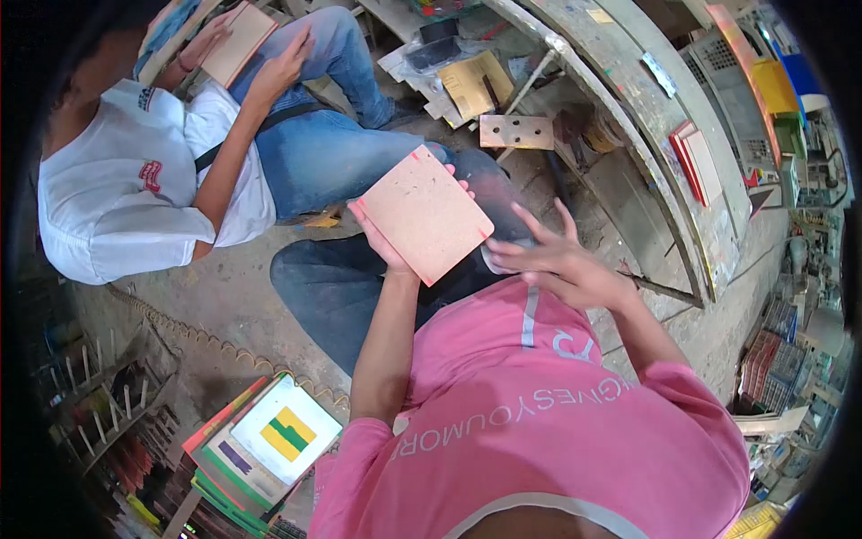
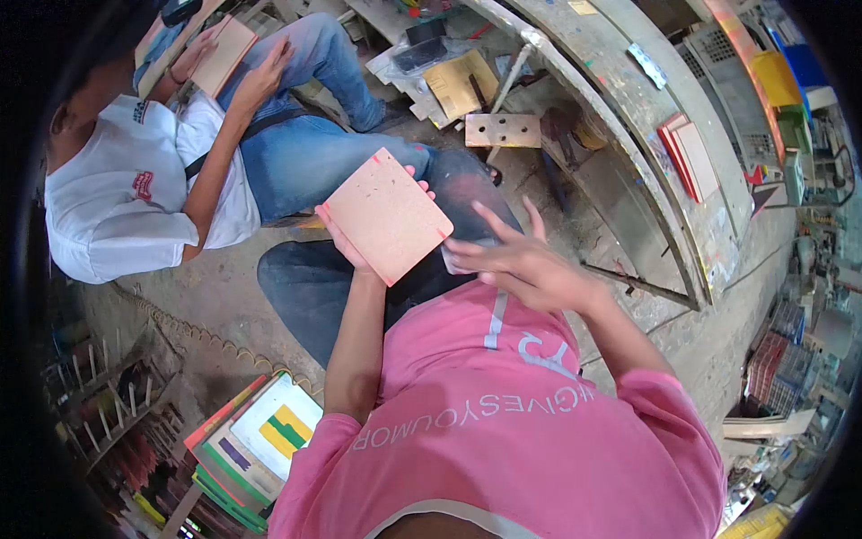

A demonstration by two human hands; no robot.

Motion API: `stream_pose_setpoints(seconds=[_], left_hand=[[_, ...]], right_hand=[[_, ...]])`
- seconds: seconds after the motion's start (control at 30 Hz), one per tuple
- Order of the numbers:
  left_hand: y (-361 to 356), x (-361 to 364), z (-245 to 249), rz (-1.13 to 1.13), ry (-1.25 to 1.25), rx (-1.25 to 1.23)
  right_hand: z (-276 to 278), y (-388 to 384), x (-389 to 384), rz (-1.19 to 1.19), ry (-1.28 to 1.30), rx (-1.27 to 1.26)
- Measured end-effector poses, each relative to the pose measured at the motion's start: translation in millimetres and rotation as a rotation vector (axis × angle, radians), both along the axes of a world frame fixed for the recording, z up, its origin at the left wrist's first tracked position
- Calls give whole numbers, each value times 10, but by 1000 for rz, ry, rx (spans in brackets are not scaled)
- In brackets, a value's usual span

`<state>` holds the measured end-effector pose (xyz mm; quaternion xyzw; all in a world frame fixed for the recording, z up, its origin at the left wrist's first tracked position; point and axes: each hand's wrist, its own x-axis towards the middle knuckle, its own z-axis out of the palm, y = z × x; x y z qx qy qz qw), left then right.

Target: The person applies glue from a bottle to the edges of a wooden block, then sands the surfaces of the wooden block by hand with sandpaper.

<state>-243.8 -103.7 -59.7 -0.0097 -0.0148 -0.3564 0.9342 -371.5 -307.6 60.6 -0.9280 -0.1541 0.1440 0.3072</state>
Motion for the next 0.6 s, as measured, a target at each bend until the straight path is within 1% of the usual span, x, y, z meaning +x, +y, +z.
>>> stream_pose_setpoints(seconds=[0.03,0.07,0.13,0.17,0.23,0.27,0.3,0.33,0.37,0.43,0.47,0.5,0.53,0.57,0.6], left_hand=[[14,13,22,7,52,-30],[15,16,26,9,53,-25],[-45,8,20,-14,-30,-38],[-71,-19,22,-21,-29,-41],[-107,-50,40,-76,-54,-35],[-155,-22,-211,-78,-58,-35],[-223,30,-682,-190,-25,-224],[-255,56,-937,-303,10,-414],[-138,50,-903,-291,-34,-222],[-201,-50,-214,-35,-252,893],[-175,-35,-256,-70,-138,838],[-174,-45,-247,-73,-137,834],[-171,-69,-240,-74,-145,805],[-168,-88,-233,-74,-153,778],[-172,-84,-209,-76,-155,776]], right_hand=[[53,-51,-61,2,141,100],[47,-71,-78,4,143,105],[41,-104,-127,-488,47,814],[16,-142,-110,-495,45,811],[0,-188,9,-680,28,735],[71,-112,46,-769,100,742],[51,3,90,-769,96,744],[6,112,125,-778,64,784],[-54,183,142,-788,31,822],[-263,198,161,-773,11,827],[-353,185,170,-834,0,853],[-432,167,173,-898,-9,879],[-476,95,184,-899,80,848],[-514,77,166,-903,81,845],[-523,78,180,-955,86,909]])
